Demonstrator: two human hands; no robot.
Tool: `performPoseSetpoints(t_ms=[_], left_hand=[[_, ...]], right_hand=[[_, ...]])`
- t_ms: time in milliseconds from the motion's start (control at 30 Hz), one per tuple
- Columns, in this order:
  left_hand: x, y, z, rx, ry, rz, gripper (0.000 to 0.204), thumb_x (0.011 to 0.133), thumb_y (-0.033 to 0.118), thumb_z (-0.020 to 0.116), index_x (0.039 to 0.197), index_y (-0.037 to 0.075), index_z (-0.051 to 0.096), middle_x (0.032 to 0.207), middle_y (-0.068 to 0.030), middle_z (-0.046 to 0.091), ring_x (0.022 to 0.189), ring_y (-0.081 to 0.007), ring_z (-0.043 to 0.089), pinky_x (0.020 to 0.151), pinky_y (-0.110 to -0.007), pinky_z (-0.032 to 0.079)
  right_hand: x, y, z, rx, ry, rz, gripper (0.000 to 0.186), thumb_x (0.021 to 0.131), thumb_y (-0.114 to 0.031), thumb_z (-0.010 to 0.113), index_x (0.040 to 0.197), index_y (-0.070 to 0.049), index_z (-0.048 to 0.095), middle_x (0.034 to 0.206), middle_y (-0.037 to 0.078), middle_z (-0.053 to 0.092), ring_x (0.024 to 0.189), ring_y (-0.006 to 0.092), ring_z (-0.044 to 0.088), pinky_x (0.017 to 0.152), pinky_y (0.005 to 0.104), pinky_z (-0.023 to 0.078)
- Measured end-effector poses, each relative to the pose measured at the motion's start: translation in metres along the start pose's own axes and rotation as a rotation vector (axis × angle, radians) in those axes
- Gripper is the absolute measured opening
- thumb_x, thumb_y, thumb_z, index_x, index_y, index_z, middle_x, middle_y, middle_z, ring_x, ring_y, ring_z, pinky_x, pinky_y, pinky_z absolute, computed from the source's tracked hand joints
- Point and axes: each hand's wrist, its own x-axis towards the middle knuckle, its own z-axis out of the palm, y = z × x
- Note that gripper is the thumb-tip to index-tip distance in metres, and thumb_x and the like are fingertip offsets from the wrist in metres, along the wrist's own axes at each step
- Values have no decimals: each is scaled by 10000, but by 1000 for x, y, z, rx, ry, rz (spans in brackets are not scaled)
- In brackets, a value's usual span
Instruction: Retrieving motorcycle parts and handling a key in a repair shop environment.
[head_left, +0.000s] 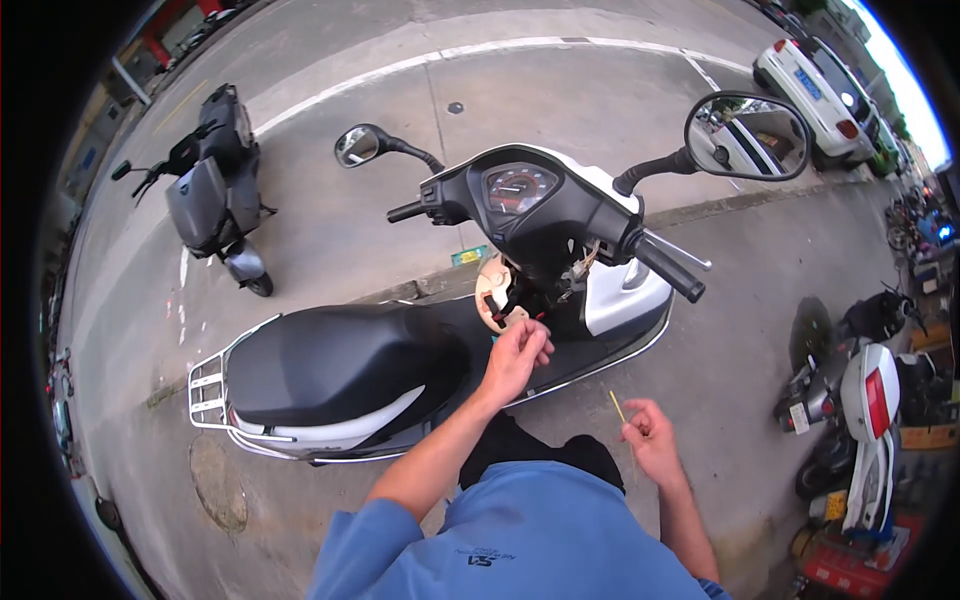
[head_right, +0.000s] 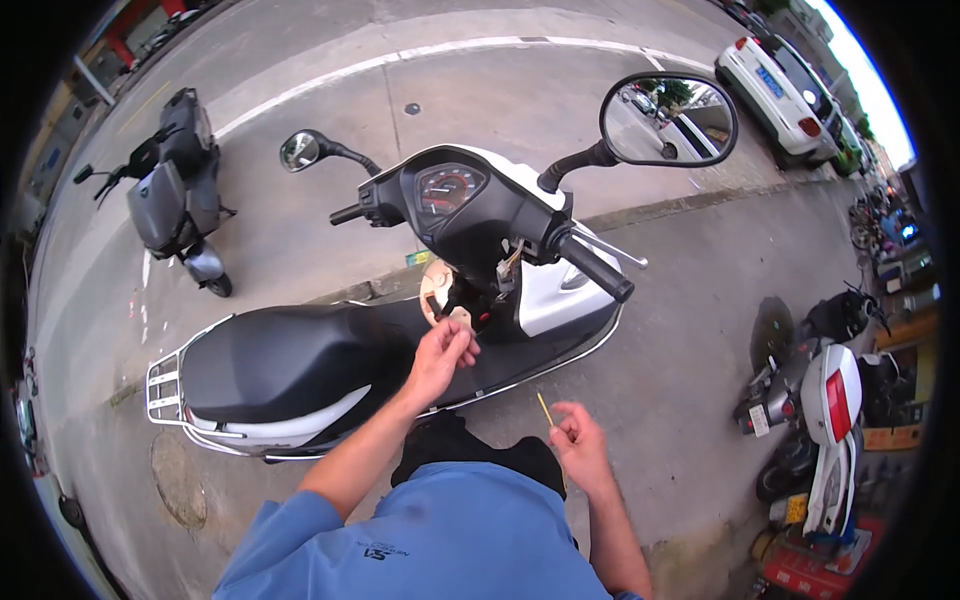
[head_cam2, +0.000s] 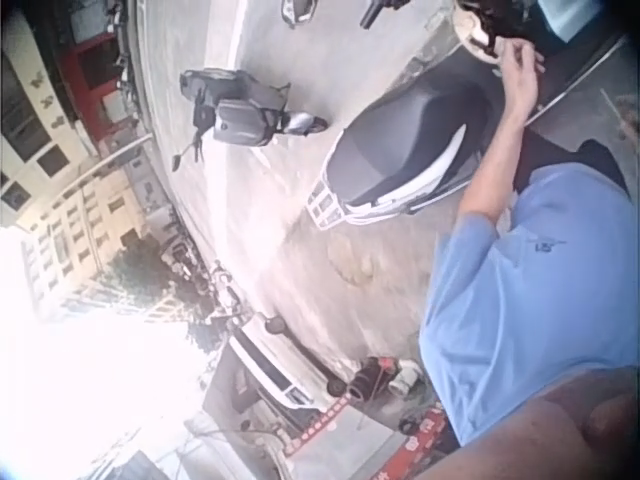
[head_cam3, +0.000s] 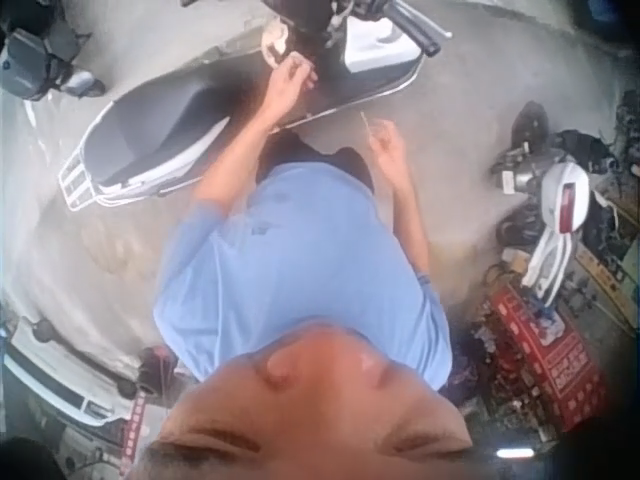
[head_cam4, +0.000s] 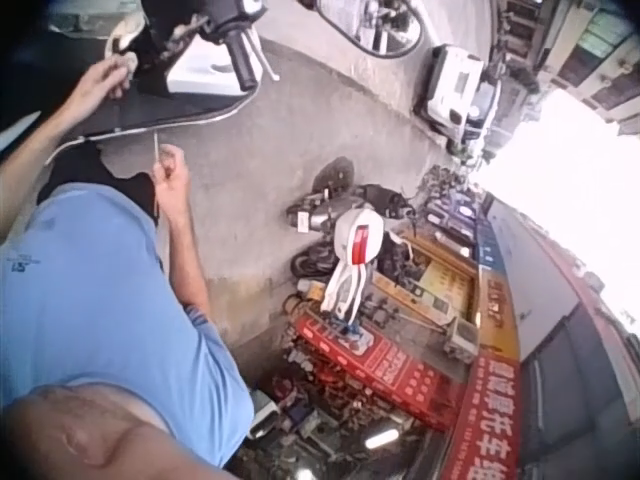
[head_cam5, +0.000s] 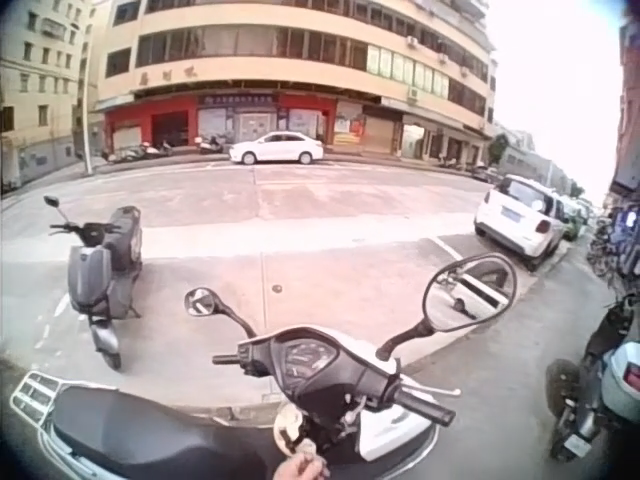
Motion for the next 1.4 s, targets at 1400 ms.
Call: performPoseSetpoints(t_ms=[1400], left_hand=[[81,66,59,-559,-153,-200,117,908,148,602,883,35,624,729,-14,610,591,-62,529,535,-195,400]], right_hand=[[137,-109,15,94,-25,-184,297,903,-127,441,729,34,620,579,50,560,484,101,520,474,266,406]])
